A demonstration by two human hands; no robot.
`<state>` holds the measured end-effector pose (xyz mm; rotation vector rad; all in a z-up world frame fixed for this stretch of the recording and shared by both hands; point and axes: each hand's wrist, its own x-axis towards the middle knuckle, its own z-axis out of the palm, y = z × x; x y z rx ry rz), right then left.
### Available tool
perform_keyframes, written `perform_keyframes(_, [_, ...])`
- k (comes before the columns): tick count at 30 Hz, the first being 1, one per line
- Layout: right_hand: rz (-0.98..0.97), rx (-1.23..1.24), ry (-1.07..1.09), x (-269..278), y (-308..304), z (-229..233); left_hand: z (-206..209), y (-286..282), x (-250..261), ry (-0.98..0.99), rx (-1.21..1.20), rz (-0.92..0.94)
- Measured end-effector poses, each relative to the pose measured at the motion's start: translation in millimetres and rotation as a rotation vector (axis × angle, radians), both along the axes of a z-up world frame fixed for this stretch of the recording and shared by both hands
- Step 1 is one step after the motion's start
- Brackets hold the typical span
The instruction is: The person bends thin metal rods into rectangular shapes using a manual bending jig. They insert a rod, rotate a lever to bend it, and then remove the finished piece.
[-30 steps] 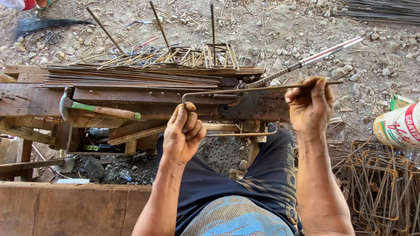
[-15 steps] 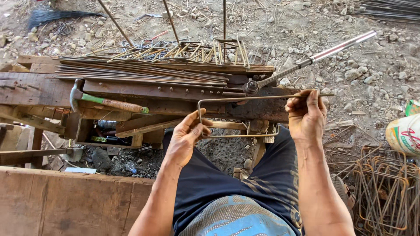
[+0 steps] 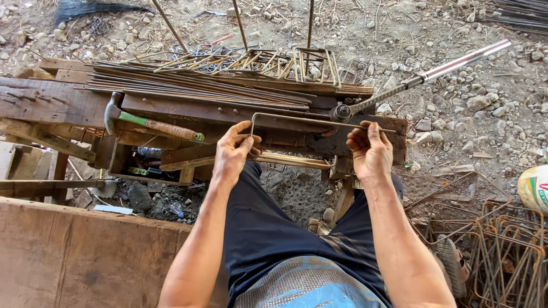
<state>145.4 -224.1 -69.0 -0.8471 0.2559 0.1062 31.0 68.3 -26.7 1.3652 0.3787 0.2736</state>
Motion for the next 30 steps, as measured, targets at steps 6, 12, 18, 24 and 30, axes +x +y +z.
perform_keyframes(6, [0.032, -0.061, 0.120, 20, 10, -10, -8, 3, 16, 0.137, 0.147, 0.084])
perform_keyframes(12, [0.027, -0.196, 0.210, 26, -4, -28, -32, 5, 28, 0.190, 0.694, 0.092])
perform_keyframes(18, [0.178, -0.379, 0.205, 18, -12, -3, -35, -2, 21, 0.289, 0.731, 0.029])
perform_keyframes(24, [0.203, -0.892, 0.058, 25, -44, -8, -42, -2, 19, 0.270, 0.825, 0.031])
perform_keyframes(30, [0.036, -1.756, -0.539, 45, -65, -6, -40, -2, 21, 0.289, 0.843, 0.022])
